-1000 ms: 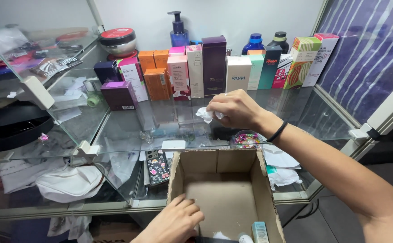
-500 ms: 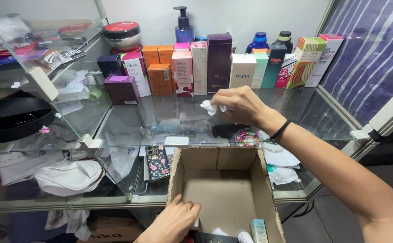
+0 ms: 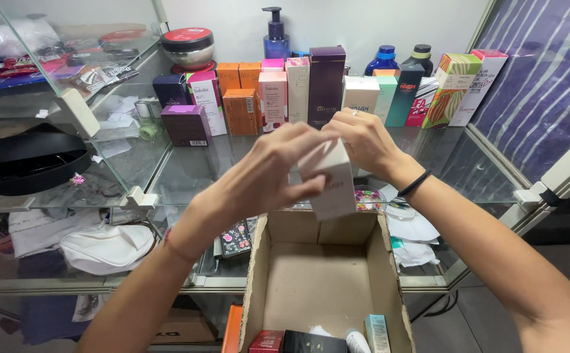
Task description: The person wipes the surfaces of various cosmetic items with a white tissue, including boxes, bottles, tubes, and a jar, then places them on a glass display counter. The person handles each item one at a time, wiping multiple sides before setting it down.
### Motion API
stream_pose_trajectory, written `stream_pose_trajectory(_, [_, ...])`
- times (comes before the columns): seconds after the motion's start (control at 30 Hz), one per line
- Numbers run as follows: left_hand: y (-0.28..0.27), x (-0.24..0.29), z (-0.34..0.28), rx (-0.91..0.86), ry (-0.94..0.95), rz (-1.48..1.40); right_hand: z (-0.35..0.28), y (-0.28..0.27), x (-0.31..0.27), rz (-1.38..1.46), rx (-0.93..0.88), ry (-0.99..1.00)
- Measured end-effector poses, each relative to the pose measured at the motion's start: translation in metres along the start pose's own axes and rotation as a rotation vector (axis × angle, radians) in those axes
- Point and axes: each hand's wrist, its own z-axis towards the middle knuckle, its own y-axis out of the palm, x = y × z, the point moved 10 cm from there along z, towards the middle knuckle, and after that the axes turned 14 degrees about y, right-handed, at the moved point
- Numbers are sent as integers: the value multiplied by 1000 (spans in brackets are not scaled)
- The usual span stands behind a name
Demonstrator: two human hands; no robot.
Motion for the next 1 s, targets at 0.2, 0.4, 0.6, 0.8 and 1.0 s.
stream_pose_trajectory(0.2, [-20,-97,15,311,-90,-198,-8,3,49,-107,119,196])
stream_pose_trajectory(0.4, [-15,-144,-4,391,-159,-173,3,-16,31,-61,177,273])
stream_pose_trajectory(0.6, [-3,-163,-22,421,-182,-194,3,-14,28,-27,167,276])
stream_pose_trajectory(0.8, [11,-165,-34,409,-224,-226,10,-19,14,-7,135,261])
stream_pose_trajectory(1.0, [23,-160,-40,323,-249,-114,28,-24,0,33,78,219])
